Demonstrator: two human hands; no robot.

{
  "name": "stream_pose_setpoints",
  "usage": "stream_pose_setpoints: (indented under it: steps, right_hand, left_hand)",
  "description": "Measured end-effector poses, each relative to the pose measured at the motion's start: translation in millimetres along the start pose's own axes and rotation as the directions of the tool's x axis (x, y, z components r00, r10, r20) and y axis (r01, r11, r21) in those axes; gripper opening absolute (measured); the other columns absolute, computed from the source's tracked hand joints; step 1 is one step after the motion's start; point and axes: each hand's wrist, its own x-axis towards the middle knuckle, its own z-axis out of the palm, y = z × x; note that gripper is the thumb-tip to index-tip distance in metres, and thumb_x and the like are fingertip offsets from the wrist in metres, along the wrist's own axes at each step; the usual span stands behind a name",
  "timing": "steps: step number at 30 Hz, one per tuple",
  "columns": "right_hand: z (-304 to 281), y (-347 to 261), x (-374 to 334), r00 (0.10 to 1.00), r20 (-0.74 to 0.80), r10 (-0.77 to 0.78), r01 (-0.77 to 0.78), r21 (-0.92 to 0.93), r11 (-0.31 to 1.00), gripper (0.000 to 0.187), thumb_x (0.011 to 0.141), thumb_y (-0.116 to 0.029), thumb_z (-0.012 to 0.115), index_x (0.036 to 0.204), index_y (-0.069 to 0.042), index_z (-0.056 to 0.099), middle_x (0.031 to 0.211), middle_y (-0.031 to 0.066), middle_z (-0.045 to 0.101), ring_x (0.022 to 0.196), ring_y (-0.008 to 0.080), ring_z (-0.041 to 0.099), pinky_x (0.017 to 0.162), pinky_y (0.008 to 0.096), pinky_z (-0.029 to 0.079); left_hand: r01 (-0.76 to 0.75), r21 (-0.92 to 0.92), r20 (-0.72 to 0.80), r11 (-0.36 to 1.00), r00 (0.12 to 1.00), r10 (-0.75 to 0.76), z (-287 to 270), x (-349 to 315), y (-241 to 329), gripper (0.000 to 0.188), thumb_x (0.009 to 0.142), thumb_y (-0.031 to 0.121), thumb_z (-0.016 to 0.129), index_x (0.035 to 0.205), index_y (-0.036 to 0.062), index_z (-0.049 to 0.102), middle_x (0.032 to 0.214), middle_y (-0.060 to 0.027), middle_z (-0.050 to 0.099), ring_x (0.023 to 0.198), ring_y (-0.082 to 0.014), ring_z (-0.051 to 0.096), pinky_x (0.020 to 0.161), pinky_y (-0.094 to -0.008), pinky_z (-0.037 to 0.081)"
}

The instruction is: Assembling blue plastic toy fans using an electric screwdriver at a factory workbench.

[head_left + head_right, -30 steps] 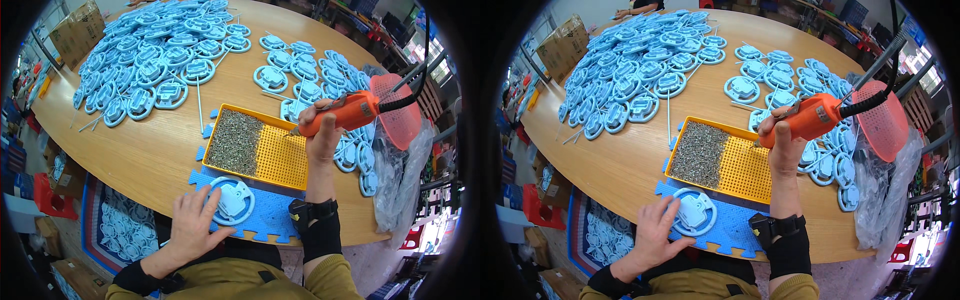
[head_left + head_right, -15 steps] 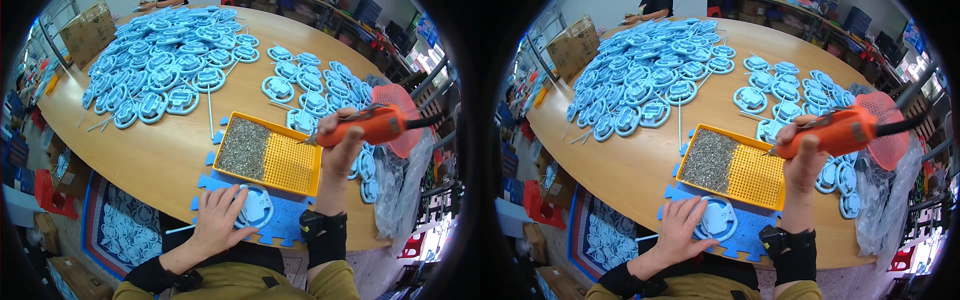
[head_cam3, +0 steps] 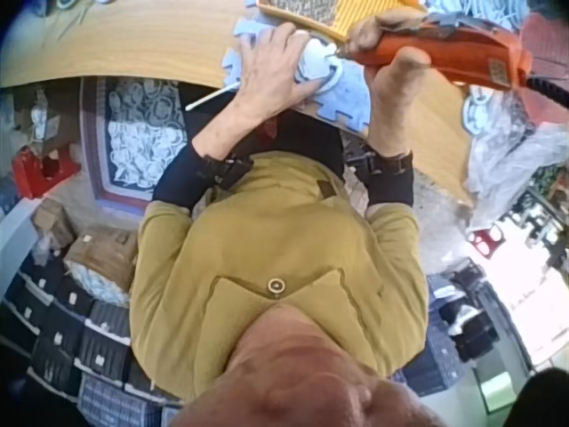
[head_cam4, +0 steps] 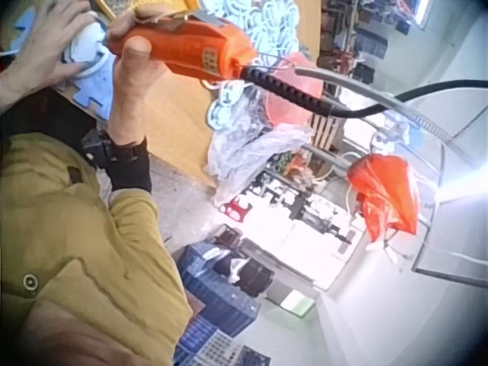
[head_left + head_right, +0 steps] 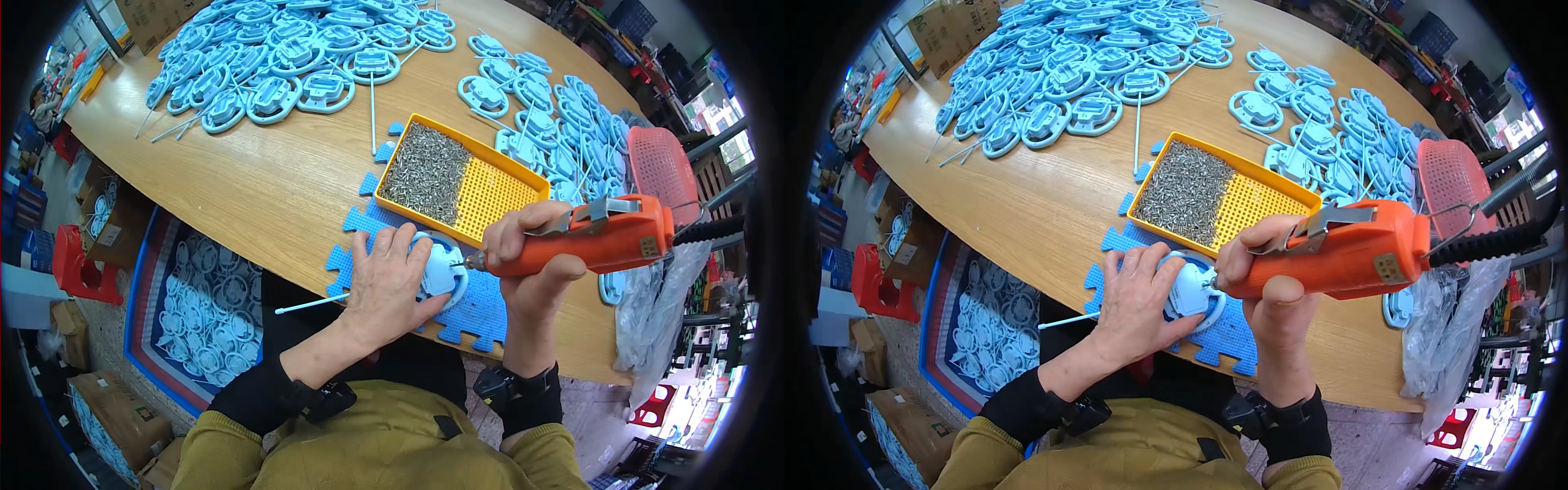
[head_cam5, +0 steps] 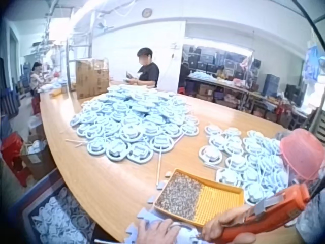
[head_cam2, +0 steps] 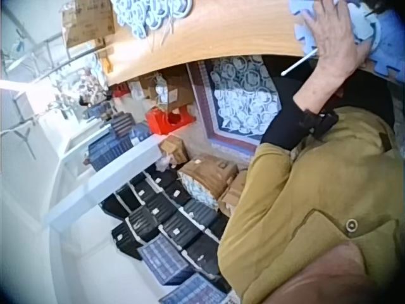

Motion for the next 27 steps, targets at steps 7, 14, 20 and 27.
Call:
stream_pose_setpoints:
  steps: [7, 14, 20, 27]
  right_hand:
    - [8, 8, 0, 0.998, 0.063, 0.002, -0.005, 0.045, 0.999, 0.062, 0.071, -0.053, 0.075, 0.095, -0.002, 0.050, 0.067, 0.0058, 0.055, 0.059, 0.0166, 0.055, 0.051, 0.0274, 0.045]
    - [13, 3, 13, 0.980, 0.162, 0.113, -0.100, -0.088, 0.991, 0.063, 0.073, -0.063, 0.066, 0.093, -0.006, 0.047, 0.062, 0.0031, 0.048, 0.051, 0.0150, 0.048, 0.048, 0.0292, 0.042]
    - [28, -25, 7, 0.993, 0.112, -0.029, 0.026, 0.024, 0.999, 0.065, 0.075, -0.068, 0.056, 0.094, -0.007, 0.046, 0.060, 0.0011, 0.045, 0.048, 0.0139, 0.047, 0.045, 0.0279, 0.042]
    - [31, -45, -5, 0.971, 0.207, -0.120, 0.100, 0.103, 0.990, 0.062, 0.076, -0.068, 0.055, 0.089, -0.008, 0.044, 0.057, 0.0016, 0.046, 0.040, 0.0140, 0.046, 0.040, 0.0270, 0.042]
  left_hand:
    - [0.007, -0.007, -0.005, 1.000, 1.000, -0.007, 0, -1, 0, 0.065, 0.062, 0.039, 0.078, 0.112, 0.0047, 0.053, 0.114, -0.0141, 0.049, 0.103, -0.0287, 0.047, 0.089, -0.0443, 0.030]
    - [0.026, -0.013, 0.011, 1.000, 1.000, -0.026, -4, 2, -2, 0.066, 0.063, 0.040, 0.078, 0.113, 0.0062, 0.054, 0.116, -0.0139, 0.048, 0.105, -0.0294, 0.047, 0.089, -0.0459, 0.030]
    - [-0.110, -0.169, -0.154, 0.979, 0.985, 0.084, -12, -5, -3, 0.035, 0.071, 0.029, 0.073, 0.098, 0.0118, 0.059, 0.106, -0.0063, 0.054, 0.106, -0.0262, 0.049, 0.100, -0.0531, 0.024]
    - [-0.264, -0.298, -0.139, 0.917, 0.963, 0.232, -30, -13, 8, 0.013, 0.078, 0.019, 0.069, 0.084, 0.0122, 0.061, 0.090, 0.0001, 0.057, 0.095, -0.0196, 0.054, 0.099, -0.0501, 0.030]
